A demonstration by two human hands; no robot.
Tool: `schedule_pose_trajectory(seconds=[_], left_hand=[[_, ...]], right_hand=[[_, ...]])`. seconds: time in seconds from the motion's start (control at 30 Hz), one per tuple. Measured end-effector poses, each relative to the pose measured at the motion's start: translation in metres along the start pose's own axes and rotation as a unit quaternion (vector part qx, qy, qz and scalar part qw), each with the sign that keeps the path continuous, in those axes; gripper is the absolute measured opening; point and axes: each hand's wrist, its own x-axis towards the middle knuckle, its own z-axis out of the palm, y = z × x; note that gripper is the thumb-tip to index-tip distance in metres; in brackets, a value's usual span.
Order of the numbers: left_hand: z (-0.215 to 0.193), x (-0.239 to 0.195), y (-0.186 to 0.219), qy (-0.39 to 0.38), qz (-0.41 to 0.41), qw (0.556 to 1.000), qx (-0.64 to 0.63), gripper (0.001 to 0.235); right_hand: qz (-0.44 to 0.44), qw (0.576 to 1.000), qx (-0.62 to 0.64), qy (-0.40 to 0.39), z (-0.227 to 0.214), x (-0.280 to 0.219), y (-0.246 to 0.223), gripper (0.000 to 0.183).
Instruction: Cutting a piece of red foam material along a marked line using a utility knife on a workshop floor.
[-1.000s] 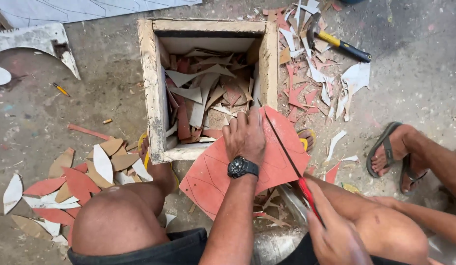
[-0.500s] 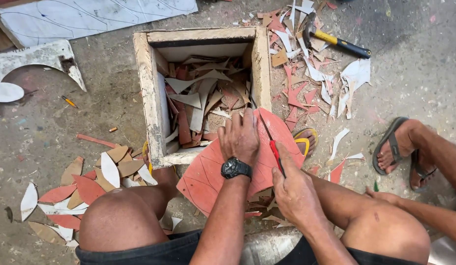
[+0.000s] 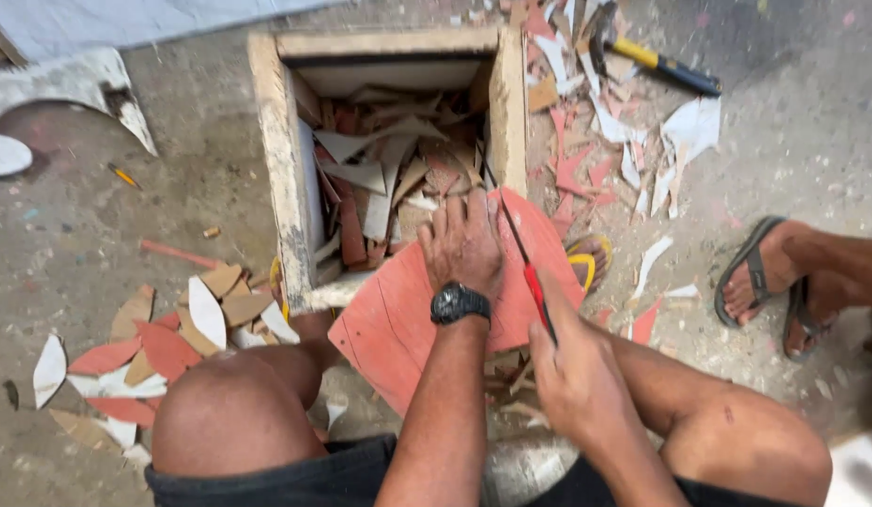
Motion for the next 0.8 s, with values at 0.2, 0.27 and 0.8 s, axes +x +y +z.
schedule_pose_trajectory(seconds=[0.2,0.27,0.8], left_hand=[[0.005,0.001,-0.002,-0.007,-0.003,1.000,-0.023,0.035],[0.011,-0.003,-0.002,0.004,0.001,1.000,-0.013,0.034],[0.010,0.000,-0.004,0.007,0.000,1.000,0.002,0.025]], right_hand=[[0.154,0.986,-0.040,0.050,-0.008,-0.099,0.035,0.066],[0.213,0.974,-0.055,0.056,-0.010,-0.100,0.026,0.064],[0.046,0.997,-0.030,0.047,-0.010,-0.086,0.022,0.058]])
